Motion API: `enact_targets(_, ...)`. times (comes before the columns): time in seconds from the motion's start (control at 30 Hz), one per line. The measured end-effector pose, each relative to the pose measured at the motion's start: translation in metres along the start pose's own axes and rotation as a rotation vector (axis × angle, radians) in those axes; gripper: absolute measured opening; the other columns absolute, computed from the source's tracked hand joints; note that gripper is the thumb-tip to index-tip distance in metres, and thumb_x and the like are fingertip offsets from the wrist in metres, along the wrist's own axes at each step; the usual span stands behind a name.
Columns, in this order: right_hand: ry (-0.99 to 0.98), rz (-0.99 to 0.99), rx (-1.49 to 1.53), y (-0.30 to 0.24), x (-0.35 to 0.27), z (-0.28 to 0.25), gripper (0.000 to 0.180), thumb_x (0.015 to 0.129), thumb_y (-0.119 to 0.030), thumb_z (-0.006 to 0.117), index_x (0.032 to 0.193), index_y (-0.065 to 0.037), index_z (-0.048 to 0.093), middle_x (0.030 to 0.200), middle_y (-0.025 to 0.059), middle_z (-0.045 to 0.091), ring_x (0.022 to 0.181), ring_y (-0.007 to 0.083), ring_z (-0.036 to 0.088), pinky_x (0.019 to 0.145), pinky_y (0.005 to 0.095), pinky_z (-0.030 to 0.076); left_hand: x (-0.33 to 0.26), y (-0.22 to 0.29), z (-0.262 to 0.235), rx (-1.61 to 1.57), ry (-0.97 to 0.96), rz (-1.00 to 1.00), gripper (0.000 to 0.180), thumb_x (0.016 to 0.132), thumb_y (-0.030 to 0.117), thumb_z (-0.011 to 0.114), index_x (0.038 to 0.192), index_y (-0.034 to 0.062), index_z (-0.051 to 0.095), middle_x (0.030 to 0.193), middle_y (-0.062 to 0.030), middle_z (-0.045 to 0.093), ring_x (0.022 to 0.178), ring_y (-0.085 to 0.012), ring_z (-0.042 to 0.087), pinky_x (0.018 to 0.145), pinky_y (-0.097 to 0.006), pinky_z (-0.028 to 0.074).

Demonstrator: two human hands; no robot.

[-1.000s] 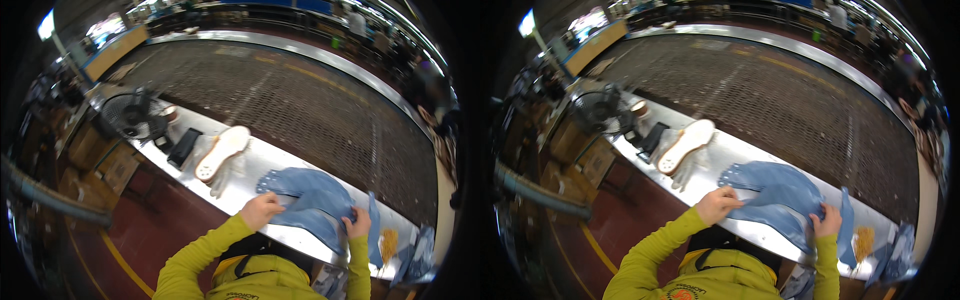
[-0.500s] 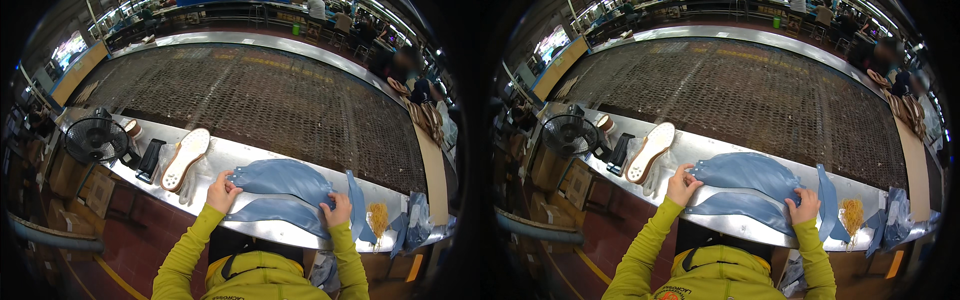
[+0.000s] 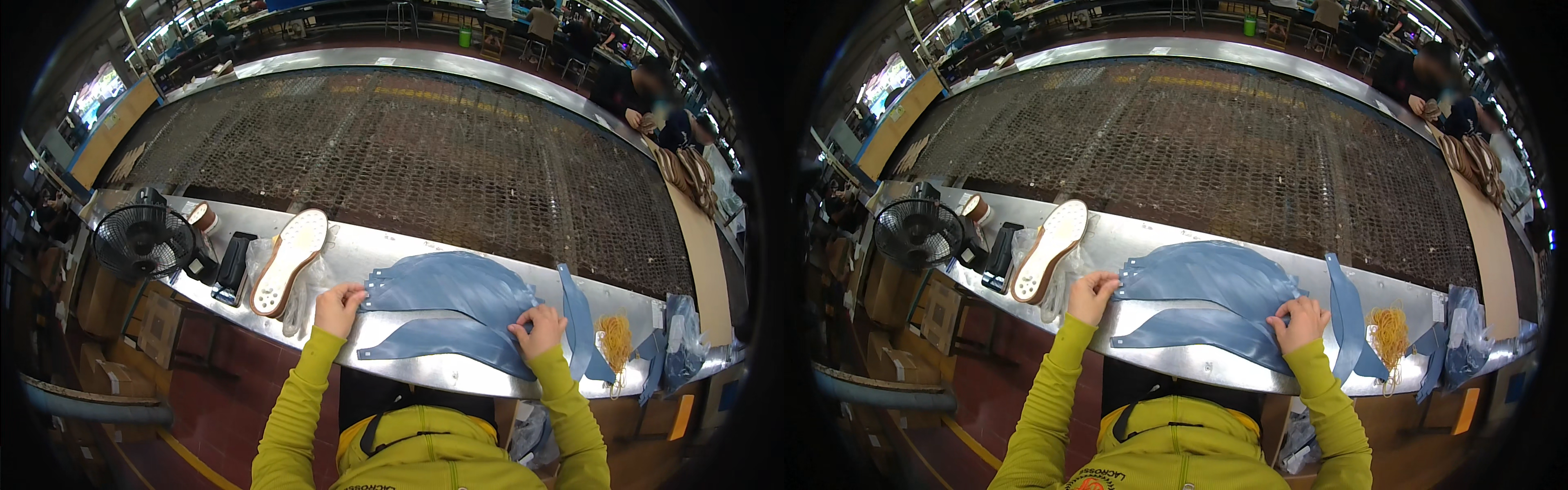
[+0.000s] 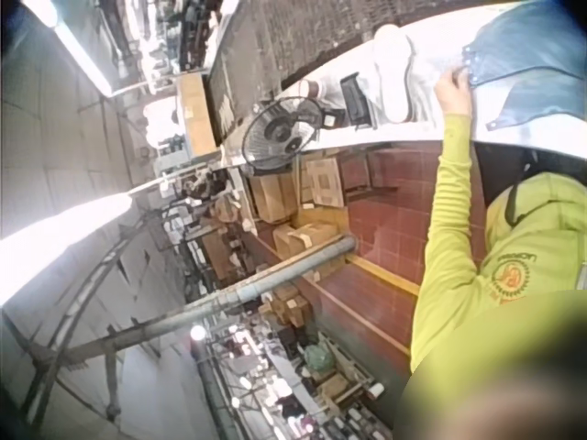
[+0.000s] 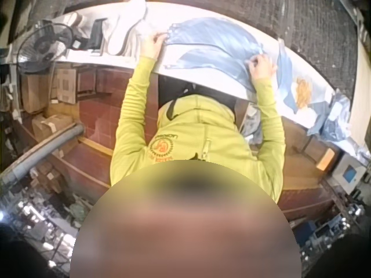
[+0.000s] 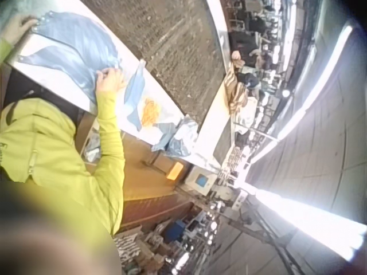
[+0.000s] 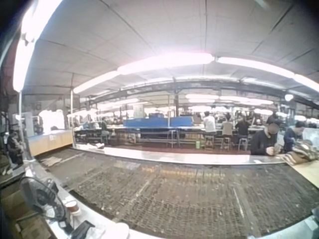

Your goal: The person unpacks a plastic bag containing blue fabric pieces on a metal workbench. They remove the pieces one by one, unfold them, and arrange them in a neat stack. The person then picks up a small white paper tag and folds it.

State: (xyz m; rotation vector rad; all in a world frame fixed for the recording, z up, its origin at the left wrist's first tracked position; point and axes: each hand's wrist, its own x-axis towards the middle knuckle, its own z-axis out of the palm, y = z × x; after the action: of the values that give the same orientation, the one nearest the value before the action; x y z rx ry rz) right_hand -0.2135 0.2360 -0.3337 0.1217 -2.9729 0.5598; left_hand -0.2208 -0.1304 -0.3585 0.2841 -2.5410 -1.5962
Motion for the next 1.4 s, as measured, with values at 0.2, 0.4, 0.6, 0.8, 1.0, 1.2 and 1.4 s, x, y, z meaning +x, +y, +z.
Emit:
enact_targets(0.2,0.009,0.058,0.028,-0.005,-0.002,0.002,0.021,0.07,-0.026,0.079,0.077,-0.012,0.065,0.085,0.0017,0.06,0.091,0.0225,0.052,0.085,0.0394,0.028,0.005,0.001,-0.015,-0.181,-0.148,-0.096,0.022,0.087,0.008,0.062,0.107,-0.0018,0.065,0.077,-0.0028,0.064,0.066,-0.0063,0.055,0.062,-0.02,0.046)
enact_targets(0.4,-0.074,0.099,0.0,-0.009,-0.002,0.001,0.02,0.073,-0.028,0.076,0.077,-0.012,0.065,0.08,0.0025,0.063,0.088,0.0231,0.054,0.085,0.0402,0.028,-0.002,0.008,-0.007,0.119,-0.08,0.109,0.022,0.076,0.005,0.071,0.098,0.0021,0.071,0.07,-0.0035,0.064,0.062,-0.0089,0.056,0.06,-0.024,0.046)
enact_targets(0.6,-0.09,0.102,0.102,-0.01,-0.002,-0.005,0.018,0.075,-0.027,0.075,0.078,-0.013,0.065,0.073,0.0006,0.064,0.082,0.0208,0.057,0.082,0.0382,0.029,-0.002,0.003,0.002,0.181,0.001,0.134,0.021,0.074,0.006,0.074,0.093,-0.0011,0.069,0.07,-0.0106,0.064,0.061,-0.0156,0.06,0.059,-0.026,0.048)
enact_targets(0.8,0.08,0.109,0.233,-0.006,0.014,-0.003,0.022,0.073,-0.026,0.077,0.081,-0.012,0.063,0.071,-0.0007,0.062,0.075,0.0185,0.058,0.08,0.0357,0.032,0.002,0.001,0.002,0.251,0.028,0.187,0.02,0.075,0.006,0.072,0.093,-0.0013,0.069,0.072,-0.0131,0.064,0.064,-0.0224,0.062,0.061,-0.032,0.049)
enact_targets(1.0,-0.012,0.137,0.162,-0.005,0.005,0.008,0.021,0.072,-0.026,0.077,0.085,-0.014,0.064,0.073,-0.0011,0.062,0.083,0.0207,0.057,0.079,0.0396,0.033,-0.002,0.004,0.005,0.378,0.085,0.397,0.012,0.076,0.007,0.071,0.085,-0.0001,0.068,0.08,-0.0157,0.065,0.067,-0.0267,0.063,0.063,-0.034,0.05)
enact_targets(1.2,0.005,0.139,0.159,-0.001,0.003,0.009,0.016,0.071,-0.017,0.077,0.078,-0.013,0.063,0.071,0.0008,0.06,0.081,0.0232,0.056,0.079,0.039,0.034,-0.007,0.012,0.004,0.281,0.081,0.337,0.011,0.077,0.008,0.071,0.082,0.0003,0.065,0.077,-0.0134,0.064,0.066,-0.0265,0.062,0.063,-0.035,0.05)
enact_targets(1.4,0.052,0.093,0.239,0.008,0.003,0.013,0.014,0.07,-0.013,0.074,0.073,-0.01,0.06,0.069,0.003,0.059,0.078,0.0259,0.056,0.077,0.0398,0.036,0.002,0.005,0.009,0.333,0.042,0.315,0.013,0.081,0.009,0.067,0.092,0.0037,0.069,0.083,-0.0149,0.063,0.08,-0.0313,0.061,0.073,-0.037,0.049)
